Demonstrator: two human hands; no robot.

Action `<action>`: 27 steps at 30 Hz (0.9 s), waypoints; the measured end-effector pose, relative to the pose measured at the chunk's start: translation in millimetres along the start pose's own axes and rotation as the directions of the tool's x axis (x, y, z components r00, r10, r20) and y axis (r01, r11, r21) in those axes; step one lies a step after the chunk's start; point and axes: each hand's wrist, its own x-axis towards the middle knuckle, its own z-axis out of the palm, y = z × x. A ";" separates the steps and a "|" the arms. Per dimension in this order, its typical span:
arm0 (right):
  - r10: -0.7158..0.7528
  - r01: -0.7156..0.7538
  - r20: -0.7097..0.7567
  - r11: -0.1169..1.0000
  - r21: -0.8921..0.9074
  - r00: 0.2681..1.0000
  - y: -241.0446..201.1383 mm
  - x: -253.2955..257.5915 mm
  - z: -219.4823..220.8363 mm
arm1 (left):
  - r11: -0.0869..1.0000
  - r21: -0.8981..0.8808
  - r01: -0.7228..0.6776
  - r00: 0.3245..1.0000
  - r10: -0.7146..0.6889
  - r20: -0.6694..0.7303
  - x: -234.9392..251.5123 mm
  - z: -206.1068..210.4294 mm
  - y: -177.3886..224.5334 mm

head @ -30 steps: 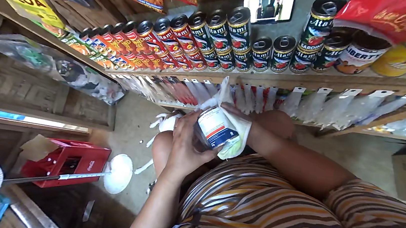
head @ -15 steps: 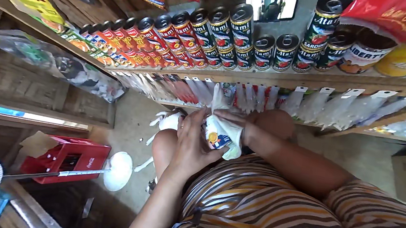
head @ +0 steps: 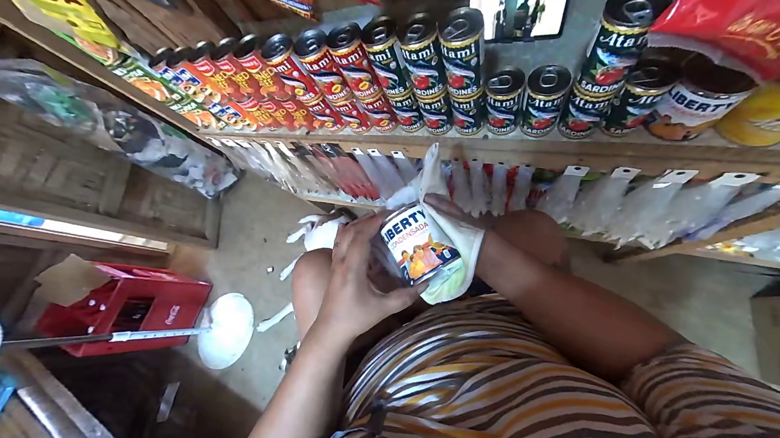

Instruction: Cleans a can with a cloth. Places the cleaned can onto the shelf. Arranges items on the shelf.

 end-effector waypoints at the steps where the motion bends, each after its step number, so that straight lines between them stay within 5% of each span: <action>1: 0.049 -0.049 -0.028 0.998 0.029 0.998 0.8 4.3 1.1 | 1.000 0.009 0.002 1.000 -0.002 0.001 0.4 -0.8 1.0; 5: 0.068 -0.069 0.013 0.995 0.069 0.998 18.2 20.2 -9.7 | 0.997 0.071 -0.014 1.000 0.015 -0.014 2.8 -0.3 4.7; 10: 0.147 -0.149 -0.033 0.985 -0.087 0.989 24.3 18.9 -4.1 | 0.984 0.178 -0.020 0.999 0.011 0.050 1.7 8.0 10.7; 13: 0.165 -0.165 0.013 0.986 0.000 0.986 24.5 17.9 -2.8 | 0.984 0.175 -0.023 0.998 0.013 0.055 1.4 8.8 12.5; 18: -0.070 0.053 -0.124 0.989 -0.139 0.990 10.3 -7.9 5.9 | 0.991 0.125 -0.040 0.999 0.039 0.013 3.3 2.4 10.9; 22: -0.186 0.179 0.089 0.980 0.081 0.978 19.7 2.6 -16.2 | 0.999 0.036 -0.017 1.000 0.017 -0.008 0.4 6.6 -2.7; 25: -0.112 0.115 0.047 0.991 -0.075 0.993 1.7 -10.1 -2.7 | 0.998 0.054 -0.027 0.999 0.029 -0.037 0.9 6.1 -2.7; 27: 0.031 -0.031 -0.015 0.999 0.028 0.999 -2.3 1.5 4.3 | 0.995 0.098 -0.006 1.000 0.009 -0.028 1.8 2.5 -0.1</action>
